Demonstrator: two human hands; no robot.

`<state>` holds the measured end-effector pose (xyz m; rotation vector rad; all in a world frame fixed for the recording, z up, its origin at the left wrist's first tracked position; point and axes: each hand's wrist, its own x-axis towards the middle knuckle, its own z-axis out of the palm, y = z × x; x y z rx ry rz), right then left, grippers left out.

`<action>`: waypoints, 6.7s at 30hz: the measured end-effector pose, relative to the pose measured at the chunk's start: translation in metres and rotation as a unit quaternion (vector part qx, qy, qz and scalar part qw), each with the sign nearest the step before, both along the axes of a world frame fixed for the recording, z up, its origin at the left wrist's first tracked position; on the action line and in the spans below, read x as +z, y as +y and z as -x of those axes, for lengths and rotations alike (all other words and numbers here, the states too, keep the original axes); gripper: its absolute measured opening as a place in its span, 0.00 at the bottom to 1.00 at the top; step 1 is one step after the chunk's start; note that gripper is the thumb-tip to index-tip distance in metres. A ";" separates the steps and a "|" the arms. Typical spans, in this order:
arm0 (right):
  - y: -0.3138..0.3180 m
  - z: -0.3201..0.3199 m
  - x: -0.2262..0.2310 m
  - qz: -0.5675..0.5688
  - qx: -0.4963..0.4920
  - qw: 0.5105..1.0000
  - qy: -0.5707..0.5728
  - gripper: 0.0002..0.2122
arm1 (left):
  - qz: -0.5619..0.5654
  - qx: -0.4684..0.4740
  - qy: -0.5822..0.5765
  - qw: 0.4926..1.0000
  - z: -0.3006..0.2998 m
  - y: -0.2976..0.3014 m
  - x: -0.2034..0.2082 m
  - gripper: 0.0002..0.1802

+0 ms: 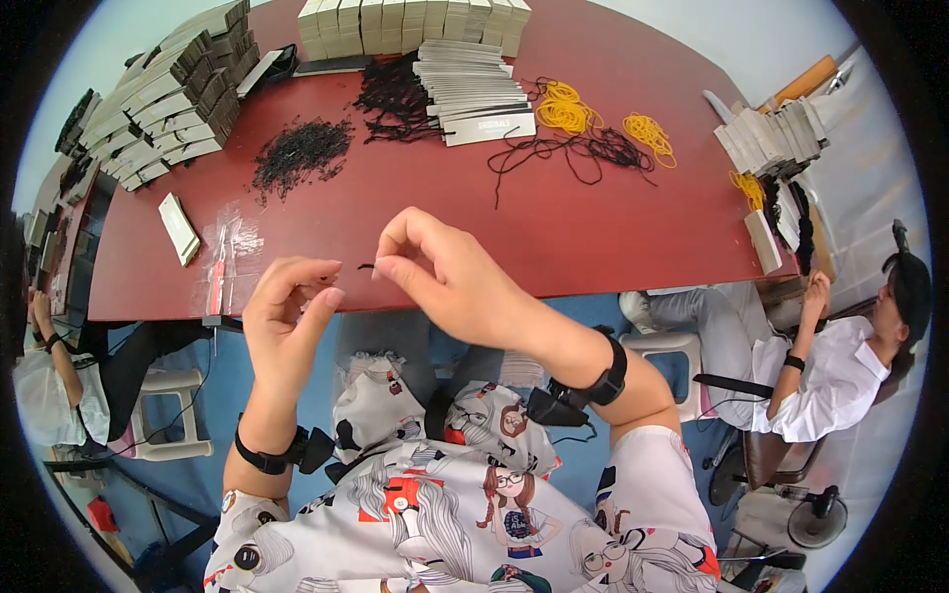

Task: Assembling clothing tags by looping and securing elastic strings through pre-punched holes.

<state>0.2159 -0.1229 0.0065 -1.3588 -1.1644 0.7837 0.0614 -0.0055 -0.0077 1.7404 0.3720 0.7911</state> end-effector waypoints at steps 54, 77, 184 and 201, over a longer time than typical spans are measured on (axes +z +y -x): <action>-0.001 0.049 0.009 0.015 0.086 0.947 0.308 0.07 | 0.016 -0.004 -0.093 0.996 0.030 -0.006 0.008 0.04; 0.000 0.055 0.001 -0.036 -0.024 0.992 0.123 0.05 | -0.034 0.003 -0.067 0.997 0.026 -0.012 0.005 0.04; 0.001 0.062 0.005 -0.047 -0.096 0.945 -0.309 0.05 | -0.175 -0.011 -0.089 0.980 0.034 -0.009 -0.018 0.07; 0.016 0.077 0.012 -0.207 0.015 0.942 -0.263 0.06 | 0.333 -0.290 -0.062 0.895 0.068 0.013 0.009 0.09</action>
